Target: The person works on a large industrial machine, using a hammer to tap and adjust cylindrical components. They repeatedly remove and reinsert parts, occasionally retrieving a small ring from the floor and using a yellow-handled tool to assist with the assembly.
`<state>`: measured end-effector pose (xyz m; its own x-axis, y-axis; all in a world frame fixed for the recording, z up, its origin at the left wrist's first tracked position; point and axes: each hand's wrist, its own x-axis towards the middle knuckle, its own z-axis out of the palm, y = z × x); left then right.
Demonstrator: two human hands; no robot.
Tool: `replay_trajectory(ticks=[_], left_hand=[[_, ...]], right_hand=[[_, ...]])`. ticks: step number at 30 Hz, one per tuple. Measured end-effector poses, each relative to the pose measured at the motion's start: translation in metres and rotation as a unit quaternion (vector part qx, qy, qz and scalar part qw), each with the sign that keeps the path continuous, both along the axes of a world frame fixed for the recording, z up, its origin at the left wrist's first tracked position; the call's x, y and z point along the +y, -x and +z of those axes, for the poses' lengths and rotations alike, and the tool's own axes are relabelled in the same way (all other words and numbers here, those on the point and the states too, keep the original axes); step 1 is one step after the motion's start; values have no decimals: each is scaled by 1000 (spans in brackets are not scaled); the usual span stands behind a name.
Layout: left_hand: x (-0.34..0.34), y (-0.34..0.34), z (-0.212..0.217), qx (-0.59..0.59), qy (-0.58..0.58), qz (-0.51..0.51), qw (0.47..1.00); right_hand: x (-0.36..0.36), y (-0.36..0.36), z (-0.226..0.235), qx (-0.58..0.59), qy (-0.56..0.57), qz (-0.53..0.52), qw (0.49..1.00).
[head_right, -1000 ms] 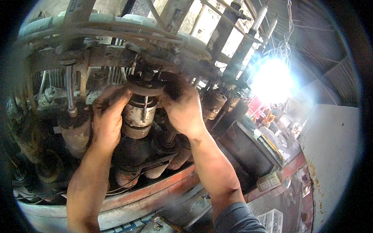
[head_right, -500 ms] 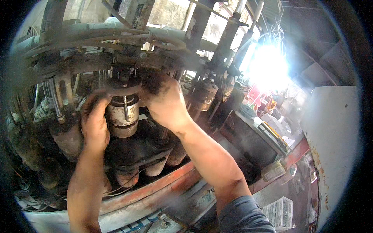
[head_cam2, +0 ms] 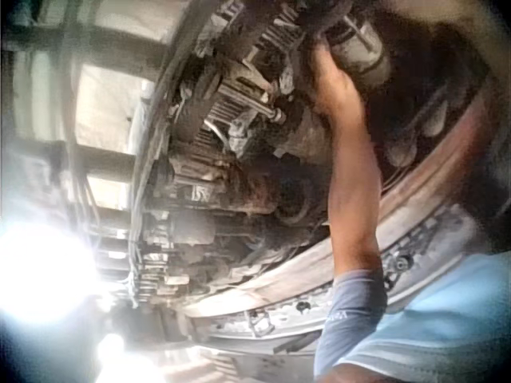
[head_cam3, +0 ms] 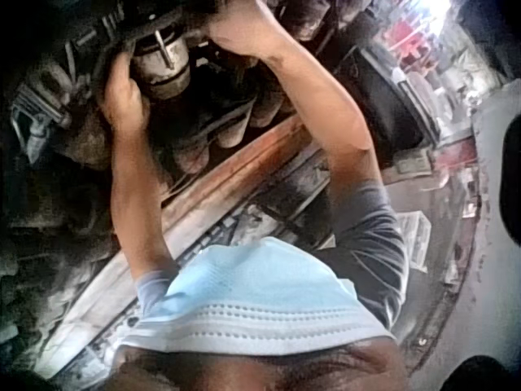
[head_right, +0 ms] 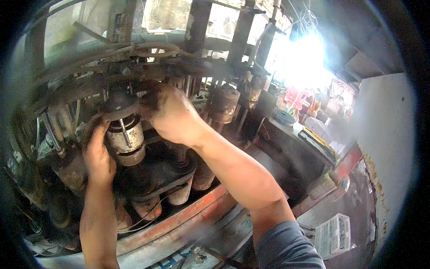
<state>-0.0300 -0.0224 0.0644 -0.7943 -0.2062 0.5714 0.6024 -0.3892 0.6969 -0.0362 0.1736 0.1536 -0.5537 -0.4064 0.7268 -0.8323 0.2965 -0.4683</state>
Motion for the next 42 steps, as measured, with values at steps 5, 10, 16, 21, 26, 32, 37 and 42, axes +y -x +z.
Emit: replay_trajectory(ticks=[5,10,16,21,26,32,37,42], left_hand=[[3,-1,0,12,-60,32,998],[4,-1,3,8,-62,24,998],[6,-3,3,6,-79,20,997],[5,-10,8,4,-46,0,999],[9,-11,9,32,-63,-1,997],[5,-7,8,38,-33,9,999],[9,-9,8,49,-52,4,997],[10,-10,8,56,-56,-4,997]], right_hand=[[-3,-3,1,9,-27,-6,1000],[-4,2,0,-20,-2,-2,1000],[-1,-22,1,73,-10,-102,992],[2,-68,-19,-12,17,-125,992],[-12,-66,-35,-54,35,-74,995],[-20,-68,-22,-84,57,-84,991],[-23,-62,-12,-145,105,-57,982],[-26,-63,-18,-118,122,-80,982]])
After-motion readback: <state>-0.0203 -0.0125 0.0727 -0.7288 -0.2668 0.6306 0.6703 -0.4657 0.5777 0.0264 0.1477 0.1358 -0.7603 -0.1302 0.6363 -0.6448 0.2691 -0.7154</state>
